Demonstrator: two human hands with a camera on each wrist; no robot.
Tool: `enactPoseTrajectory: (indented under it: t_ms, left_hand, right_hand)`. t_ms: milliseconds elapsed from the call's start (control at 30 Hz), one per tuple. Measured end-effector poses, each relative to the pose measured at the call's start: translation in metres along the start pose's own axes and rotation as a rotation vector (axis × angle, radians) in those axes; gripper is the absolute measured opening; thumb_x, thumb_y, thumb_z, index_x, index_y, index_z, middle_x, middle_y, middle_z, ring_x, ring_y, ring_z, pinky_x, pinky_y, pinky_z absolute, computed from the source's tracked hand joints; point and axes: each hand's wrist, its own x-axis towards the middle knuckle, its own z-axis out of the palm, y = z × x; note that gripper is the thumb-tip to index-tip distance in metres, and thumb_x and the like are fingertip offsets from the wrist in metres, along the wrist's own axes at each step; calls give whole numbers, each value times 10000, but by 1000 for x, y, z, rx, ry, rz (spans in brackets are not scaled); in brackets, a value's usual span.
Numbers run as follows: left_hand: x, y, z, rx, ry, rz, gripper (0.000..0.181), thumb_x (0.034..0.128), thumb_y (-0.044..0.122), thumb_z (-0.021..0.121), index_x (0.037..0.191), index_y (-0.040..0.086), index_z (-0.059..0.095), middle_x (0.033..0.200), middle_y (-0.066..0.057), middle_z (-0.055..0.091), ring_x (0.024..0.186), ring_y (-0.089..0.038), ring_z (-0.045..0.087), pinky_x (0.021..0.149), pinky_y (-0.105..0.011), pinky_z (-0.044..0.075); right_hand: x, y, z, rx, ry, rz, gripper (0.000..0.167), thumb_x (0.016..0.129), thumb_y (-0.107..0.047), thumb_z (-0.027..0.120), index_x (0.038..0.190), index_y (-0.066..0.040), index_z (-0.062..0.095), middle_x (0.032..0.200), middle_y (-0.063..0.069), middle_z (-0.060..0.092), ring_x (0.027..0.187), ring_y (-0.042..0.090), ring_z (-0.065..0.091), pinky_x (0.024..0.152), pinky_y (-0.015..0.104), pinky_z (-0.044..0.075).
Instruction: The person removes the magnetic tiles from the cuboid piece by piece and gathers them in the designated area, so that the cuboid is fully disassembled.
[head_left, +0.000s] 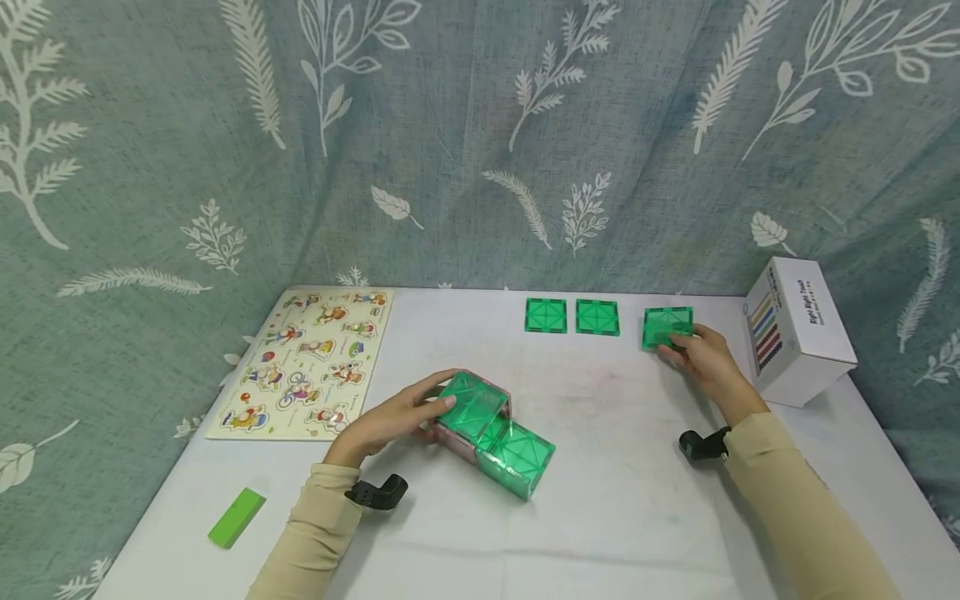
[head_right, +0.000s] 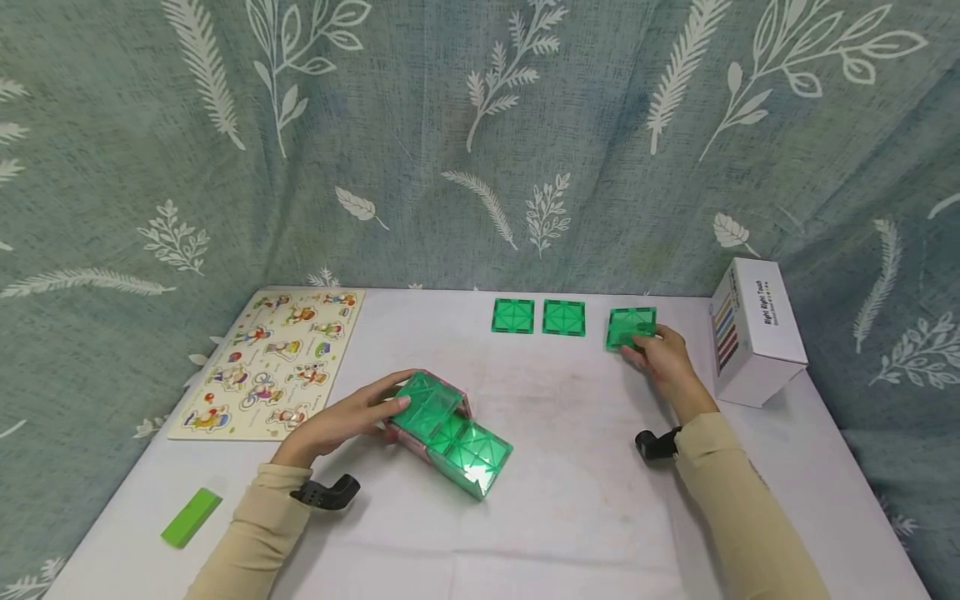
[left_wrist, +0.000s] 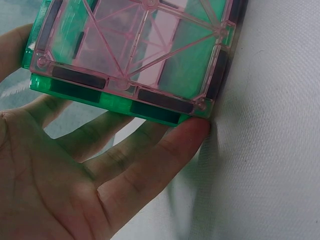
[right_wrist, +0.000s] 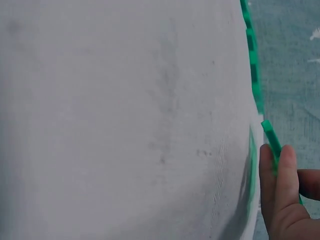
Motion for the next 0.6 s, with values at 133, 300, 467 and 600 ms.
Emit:
enactPoseTrajectory:
  t_ms: [133,300,467,600]
  left_hand:
    - [0,-1,0,-8,-5,-6,623,1042,402,517,1594,258,265,1336,-210,531,866,-190,590,782,-363,529]
    - [1,-1,0,-10,-7,-1,626,1039,405,522,1592,259,269,1342,-207,527,873,-186,584,775,-361,529]
    - [1,0,0,-6,-5,1,623,1042,395,518,1593,253,264,1332,-209,534,856,-196,585,768,-367,529]
    - [1,-1,0,-5,-2,-2,628,1041,398,520,1593,247,263,1338,-209,536,862,-194,583,767,-366,529]
  right_hand:
    - [5,-2,-2,11,40,3,681,1062,-142,449,1606,-6,63,1172,39,465,838,-47,623,874,121,542]
    - [10,0,-2,14,74,5,665,1056,-136,461,1600,5,106,1141,36,472,829,-39,604,851,111,544]
    - [13,0,0,13,94,7,664,1049,-141,480,1587,37,135,1137,37,482,804,-42,613,829,111,550]
    - [14,-2,1,-51,121,-4,647,1044,-176,505,1561,73,207,1017,-4,556,718,-53,638,768,126,566]
